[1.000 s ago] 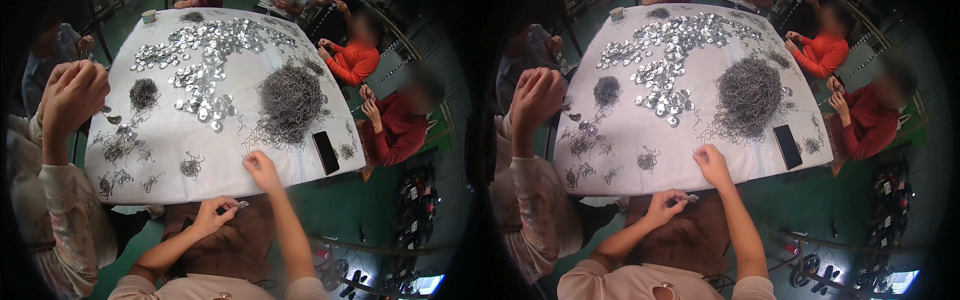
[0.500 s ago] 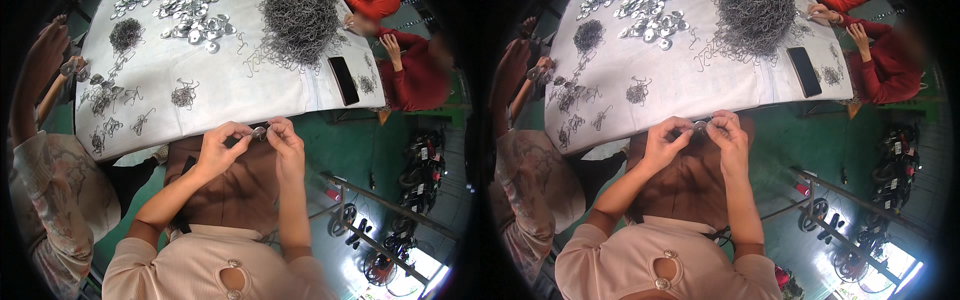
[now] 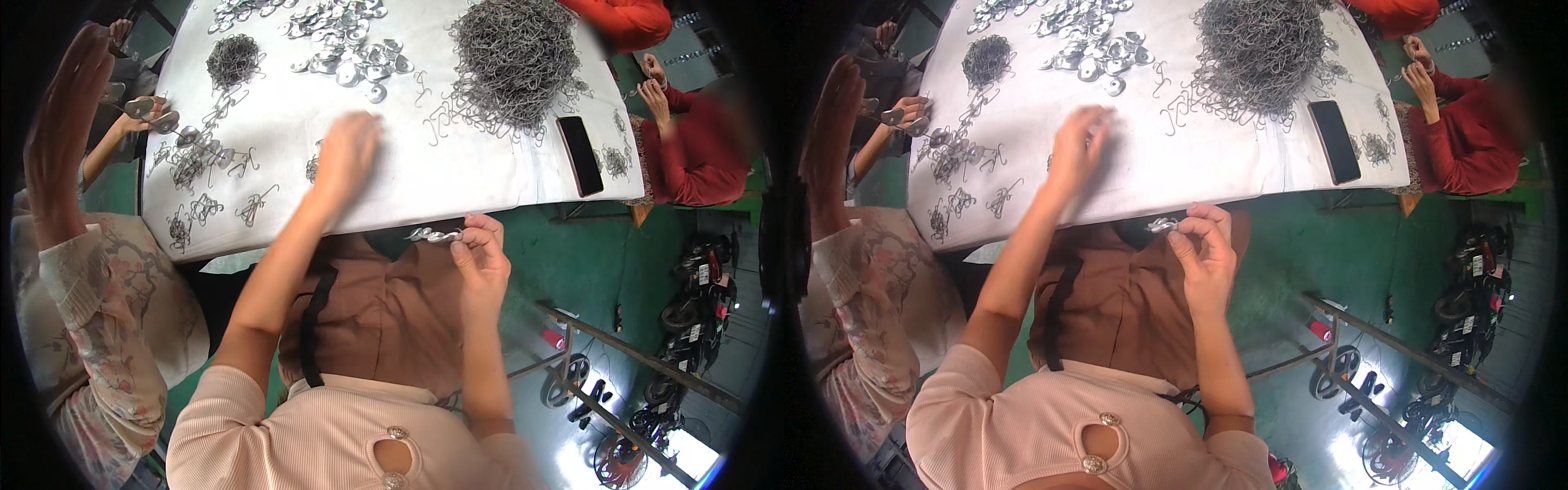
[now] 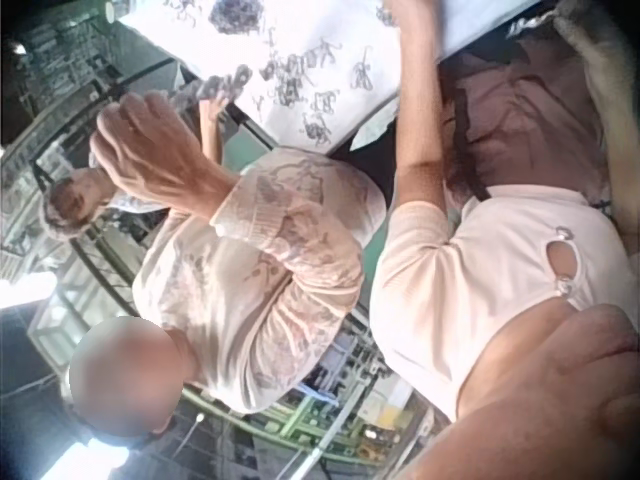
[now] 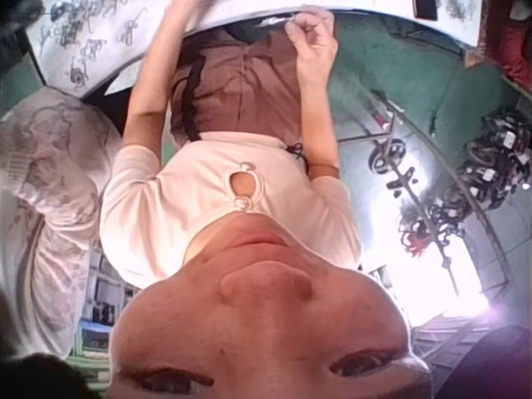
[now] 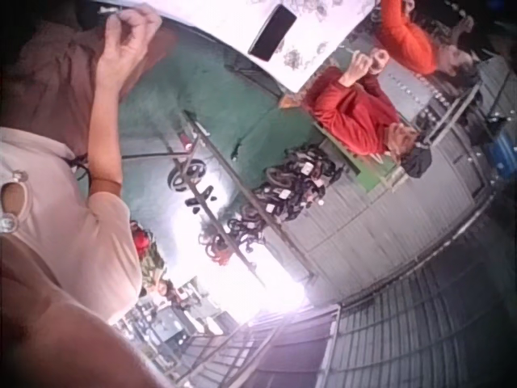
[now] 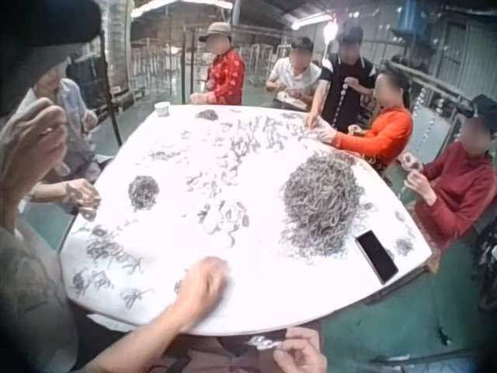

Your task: The person repeatedly picks up small metal discs and wire hooks from a table, inserts the hooks into the discs, and places the assembled units onto a hanging rack. The process is continuous and repetitive, with other workers performing similar tasks nearby.

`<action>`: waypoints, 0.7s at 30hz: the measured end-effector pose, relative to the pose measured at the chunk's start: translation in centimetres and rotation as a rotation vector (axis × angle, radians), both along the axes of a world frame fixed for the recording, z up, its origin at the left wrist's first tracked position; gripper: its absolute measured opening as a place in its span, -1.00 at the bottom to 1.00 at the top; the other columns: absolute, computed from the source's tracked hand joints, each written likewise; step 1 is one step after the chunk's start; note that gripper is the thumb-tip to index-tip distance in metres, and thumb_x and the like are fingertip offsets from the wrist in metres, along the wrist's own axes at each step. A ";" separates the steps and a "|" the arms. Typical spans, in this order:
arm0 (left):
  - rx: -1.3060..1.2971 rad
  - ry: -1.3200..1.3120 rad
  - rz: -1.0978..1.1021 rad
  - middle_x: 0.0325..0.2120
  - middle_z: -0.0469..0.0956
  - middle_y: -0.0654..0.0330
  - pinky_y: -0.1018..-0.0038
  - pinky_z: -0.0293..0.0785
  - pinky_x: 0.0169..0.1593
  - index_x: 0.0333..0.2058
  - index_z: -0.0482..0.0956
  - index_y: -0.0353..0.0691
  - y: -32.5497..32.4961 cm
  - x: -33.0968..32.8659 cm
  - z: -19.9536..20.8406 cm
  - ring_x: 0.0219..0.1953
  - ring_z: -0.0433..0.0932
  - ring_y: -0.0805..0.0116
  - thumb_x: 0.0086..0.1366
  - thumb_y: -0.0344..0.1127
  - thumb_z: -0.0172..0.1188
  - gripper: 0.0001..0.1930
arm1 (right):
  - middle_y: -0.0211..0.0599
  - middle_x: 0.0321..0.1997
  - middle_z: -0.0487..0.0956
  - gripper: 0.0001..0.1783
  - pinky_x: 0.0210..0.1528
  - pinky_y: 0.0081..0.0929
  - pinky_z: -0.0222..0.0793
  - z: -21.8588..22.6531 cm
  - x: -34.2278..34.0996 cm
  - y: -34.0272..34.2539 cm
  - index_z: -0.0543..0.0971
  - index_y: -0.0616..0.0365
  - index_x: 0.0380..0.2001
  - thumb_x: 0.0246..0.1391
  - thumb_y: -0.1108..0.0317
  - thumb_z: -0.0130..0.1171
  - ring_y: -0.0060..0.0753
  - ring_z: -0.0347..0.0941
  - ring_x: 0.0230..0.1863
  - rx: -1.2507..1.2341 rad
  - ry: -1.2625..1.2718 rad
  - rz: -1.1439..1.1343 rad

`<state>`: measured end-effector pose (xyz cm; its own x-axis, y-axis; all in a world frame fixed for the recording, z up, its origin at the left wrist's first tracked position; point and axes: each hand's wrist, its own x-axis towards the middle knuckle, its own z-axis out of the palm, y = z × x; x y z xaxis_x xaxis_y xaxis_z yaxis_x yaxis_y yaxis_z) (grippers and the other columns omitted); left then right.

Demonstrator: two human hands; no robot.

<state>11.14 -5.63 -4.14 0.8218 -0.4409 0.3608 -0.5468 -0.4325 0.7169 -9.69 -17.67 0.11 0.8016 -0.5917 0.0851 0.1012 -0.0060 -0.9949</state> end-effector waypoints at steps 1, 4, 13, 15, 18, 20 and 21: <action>0.064 0.021 0.083 -0.17 0.51 -0.11 0.18 0.40 -0.02 -0.18 0.56 -0.35 -0.8 2.7 -0.8 -0.09 0.46 -0.06 0.22 -0.34 0.11 -0.75 | -0.28 -0.07 0.37 -0.89 0.12 -0.48 0.16 0.2 -0.1 0.0 0.55 0.23 -0.41 -0.04 0.54 0.27 -0.39 0.28 0.01 -0.023 0.008 0.000; 0.262 0.056 0.220 -0.19 0.52 -0.12 0.19 0.41 -0.04 -0.24 0.57 -0.34 -2.8 6.7 -0.1 -0.11 0.49 -0.04 0.16 -0.30 0.18 -0.75 | -0.31 -0.10 0.39 -0.88 0.10 -0.46 0.19 -0.1 0.2 0.6 0.56 0.21 -0.42 -0.08 0.52 0.30 -0.39 0.31 -0.01 -0.016 0.006 0.001; 0.015 0.444 -0.064 -0.41 0.61 0.10 0.50 0.48 -0.27 -0.26 0.55 -0.34 -2.4 5.3 0.0 -0.36 0.58 0.38 0.12 -0.38 0.27 -0.78 | -0.32 -0.14 0.40 -0.88 0.01 -0.47 0.25 -0.7 0.0 0.9 0.57 0.16 -0.44 -0.09 0.46 0.32 -0.38 0.33 -0.08 -0.183 0.054 -0.033; -0.181 0.656 -0.165 -0.40 0.61 0.14 0.54 0.47 -0.25 -0.25 0.56 -0.37 -1.4 1.5 0.0 -0.36 0.57 0.45 0.15 -0.41 0.24 -0.80 | -0.32 -0.14 0.40 -0.89 0.00 -0.48 0.24 -0.9 0.0 0.9 0.57 0.17 -0.45 -0.09 0.45 0.31 -0.38 0.33 -0.09 -0.196 0.071 -0.040; -0.313 0.867 -0.211 -0.39 0.63 0.16 0.57 0.48 -0.19 -0.25 0.57 -0.41 -0.1 -5.2 3.0 -0.34 0.56 0.49 0.20 -0.44 0.21 -0.83 | -0.31 -0.13 0.39 -0.89 0.01 -0.46 0.24 -1.1 0.4 1.2 0.57 0.15 -0.45 -0.09 0.44 0.31 -0.35 0.33 -0.06 -0.200 0.083 -0.049; -0.399 0.962 -0.197 -0.37 0.63 0.16 0.57 0.49 -0.15 -0.25 0.58 -0.40 0.4 -8.1 3.7 -0.30 0.57 0.50 0.22 -0.45 0.20 -0.85 | -0.30 -0.12 0.39 -0.89 0.02 -0.43 0.24 -1.3 0.7 1.3 0.58 0.14 -0.44 -0.09 0.42 0.31 -0.33 0.33 -0.05 -0.206 0.089 -0.061; -0.479 1.002 -0.199 -0.35 0.63 0.16 0.58 0.49 -0.13 -0.26 0.58 -0.39 0.5 -9.2 3.8 -0.29 0.57 0.51 0.23 -0.46 0.20 -0.86 | -0.30 -0.11 0.39 -0.88 0.02 -0.42 0.25 -1.4 0.8 1.3 0.58 0.13 -0.44 -0.08 0.41 0.32 -0.33 0.33 -0.05 -0.211 0.093 -0.071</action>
<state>1.95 -5.16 -0.34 0.7665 -0.5894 -0.2551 0.3403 0.0359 0.9396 -8.93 -16.34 -1.25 0.7687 -0.6239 0.1407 0.0010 -0.2189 -0.9757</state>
